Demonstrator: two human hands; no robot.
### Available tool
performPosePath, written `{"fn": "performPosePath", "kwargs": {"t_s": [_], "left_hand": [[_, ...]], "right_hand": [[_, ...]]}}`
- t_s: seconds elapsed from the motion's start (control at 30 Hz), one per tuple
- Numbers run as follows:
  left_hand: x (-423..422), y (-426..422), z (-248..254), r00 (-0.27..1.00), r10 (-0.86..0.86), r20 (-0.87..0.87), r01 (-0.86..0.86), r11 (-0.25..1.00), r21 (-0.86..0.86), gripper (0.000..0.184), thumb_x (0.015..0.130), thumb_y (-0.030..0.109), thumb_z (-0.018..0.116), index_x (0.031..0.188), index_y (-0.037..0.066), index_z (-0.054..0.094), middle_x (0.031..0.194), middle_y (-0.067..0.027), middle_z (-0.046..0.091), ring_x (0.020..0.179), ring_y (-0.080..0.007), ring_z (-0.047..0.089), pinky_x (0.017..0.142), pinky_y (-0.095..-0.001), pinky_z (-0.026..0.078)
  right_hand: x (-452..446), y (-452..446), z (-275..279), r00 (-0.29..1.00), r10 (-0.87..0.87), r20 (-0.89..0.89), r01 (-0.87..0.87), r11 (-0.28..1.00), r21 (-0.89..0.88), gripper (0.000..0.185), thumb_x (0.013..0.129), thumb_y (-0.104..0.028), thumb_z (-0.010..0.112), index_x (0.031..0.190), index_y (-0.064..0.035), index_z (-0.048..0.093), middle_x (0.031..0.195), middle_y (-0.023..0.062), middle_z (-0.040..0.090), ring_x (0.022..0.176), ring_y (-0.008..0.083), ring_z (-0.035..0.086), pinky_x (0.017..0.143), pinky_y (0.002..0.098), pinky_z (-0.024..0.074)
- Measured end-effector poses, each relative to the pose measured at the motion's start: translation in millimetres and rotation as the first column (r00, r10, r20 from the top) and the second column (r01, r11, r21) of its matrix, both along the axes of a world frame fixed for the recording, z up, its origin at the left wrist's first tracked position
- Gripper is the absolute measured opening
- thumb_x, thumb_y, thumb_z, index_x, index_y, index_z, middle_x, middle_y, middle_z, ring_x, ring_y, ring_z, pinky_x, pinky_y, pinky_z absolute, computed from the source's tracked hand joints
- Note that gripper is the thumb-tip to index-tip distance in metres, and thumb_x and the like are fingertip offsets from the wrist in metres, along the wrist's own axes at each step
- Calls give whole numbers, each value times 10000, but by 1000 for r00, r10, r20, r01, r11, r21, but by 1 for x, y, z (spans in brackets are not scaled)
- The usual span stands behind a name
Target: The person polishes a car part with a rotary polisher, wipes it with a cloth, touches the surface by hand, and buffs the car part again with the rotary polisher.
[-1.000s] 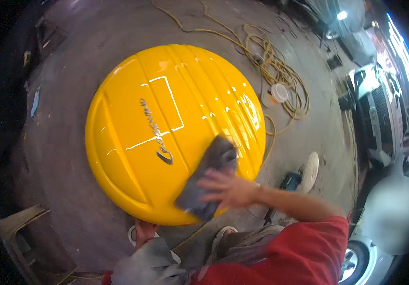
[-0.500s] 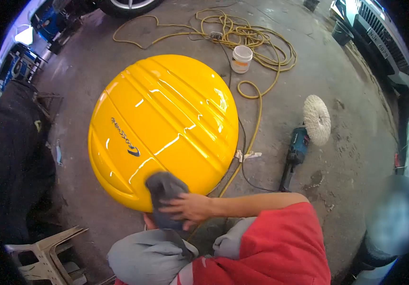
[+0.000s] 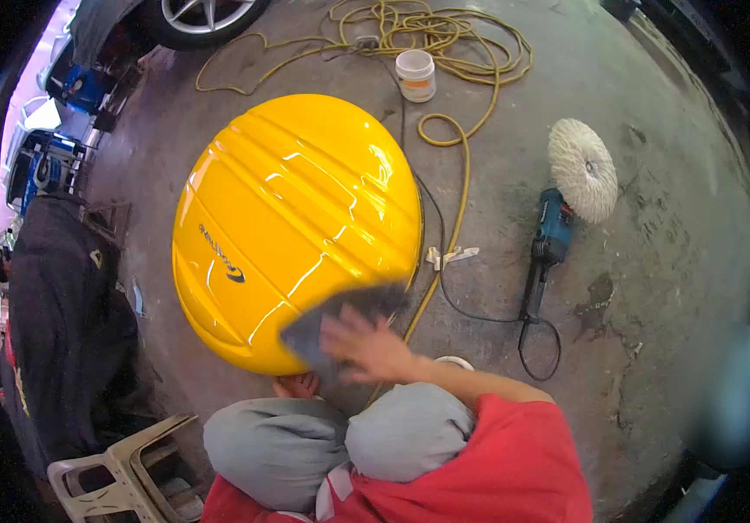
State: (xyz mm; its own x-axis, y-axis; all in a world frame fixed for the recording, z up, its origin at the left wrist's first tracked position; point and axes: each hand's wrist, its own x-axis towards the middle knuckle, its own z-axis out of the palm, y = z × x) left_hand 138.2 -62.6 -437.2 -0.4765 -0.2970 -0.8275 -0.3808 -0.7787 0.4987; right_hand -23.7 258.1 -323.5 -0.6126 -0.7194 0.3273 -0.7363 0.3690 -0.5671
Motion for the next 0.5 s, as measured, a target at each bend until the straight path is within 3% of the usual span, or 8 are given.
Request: {"fn": "performPosePath", "kwargs": {"t_s": [0.03, 0.13, 0.23, 0.27, 0.3, 0.33, 0.47, 0.5], "left_hand": [[-3, 1, -2, 1000, -8, -2, 8, 1000, -2, 765, 801, 747, 446, 1332, 198, 490, 1296, -63, 556, 1150, -318, 546, 992, -523, 390], [-1, -6, -2, 996, 9, -88, 0, 995, 104, 828, 792, 760, 452, 1353, 153, 474, 1340, -112, 525, 1199, -343, 510, 1018, -532, 375], [-7, 17, 9, 997, 83, 5, -84, 996, 20, 858, 793, 770, 447, 1344, 113, 467, 1370, -147, 492, 1220, -381, 478, 1048, -555, 346], [-6, 19, 9, 999, 46, -24, -45, 998, 33, 913, 763, 785, 482, 1376, 111, 424, 1388, -158, 465, 1273, -395, 430, 1075, -563, 312], [-5, 17, 10, 999, 1, -53, 1, 999, 40, 976, 734, 800, 517, 1408, 108, 381, 1405, -169, 438, 1327, -408, 383, 1102, -570, 278], [-7, 11, 4, 996, 86, 6, -86, 991, 107, 858, 780, 803, 452, 1286, 110, 484, 1071, -135, 575, 1173, -420, 483, 1068, -567, 325], [-12, 18, 1, 995, 95, -7, -95, 995, 10, 838, 771, 811, 462, 1260, 131, 499, 932, -115, 556, 1172, -400, 487, 1047, -580, 343], [-6, 11, -9, 997, 73, -17, -73, 997, 34, 840, 773, 811, 461, 1284, 145, 488, 1016, -121, 564, 1185, -387, 486, 1030, -586, 356]], "right_hand": [[17, 3, -23, 965, 261, 17, -260, 964, -59, 684, 791, -511, 640, 1394, -223, 495, 1562, 114, 285, 1444, 393, 213, 1136, 628, 149], [-20, 25, -43, 991, 129, -38, -131, 988, -81, 718, 757, -497, 651, 1411, -251, 484, 1563, 128, 280, 1437, 355, 261, 1157, 615, 104], [-123, 28, -14, 803, -592, 71, 594, 784, -177, 624, 764, -254, 671, 1369, -219, 524, 1497, 154, 383, 1389, 501, 255, 1090, 668, 203], [-182, 35, -50, 819, -573, -27, 534, 779, -329, 558, 794, -241, 636, 1338, -160, 538, 1430, 179, 443, 1329, 538, 311, 1060, 661, 265], [-208, 41, -74, 838, -521, -163, 507, 853, -120, 506, 818, -247, 618, 1303, -119, 547, 1398, 188, 465, 1317, 532, 326, 1051, 638, 295], [-234, 46, -97, 858, -422, -294, 462, 884, 78, 462, 843, -253, 600, 1268, -77, 556, 1366, 198, 487, 1305, 527, 341, 1042, 614, 326], [-126, 8, 11, 775, -632, -11, 629, 770, 106, 476, 789, -410, 666, 1136, -84, 653, 1561, 182, 246, 1407, 492, 215, 1014, 706, 281], [-77, 3, 22, 887, -449, -105, 459, 883, 98, 539, 764, -477, 696, 1187, -146, 648, 1579, 163, 208, 1440, 471, 143, 1014, 734, 243]]}}
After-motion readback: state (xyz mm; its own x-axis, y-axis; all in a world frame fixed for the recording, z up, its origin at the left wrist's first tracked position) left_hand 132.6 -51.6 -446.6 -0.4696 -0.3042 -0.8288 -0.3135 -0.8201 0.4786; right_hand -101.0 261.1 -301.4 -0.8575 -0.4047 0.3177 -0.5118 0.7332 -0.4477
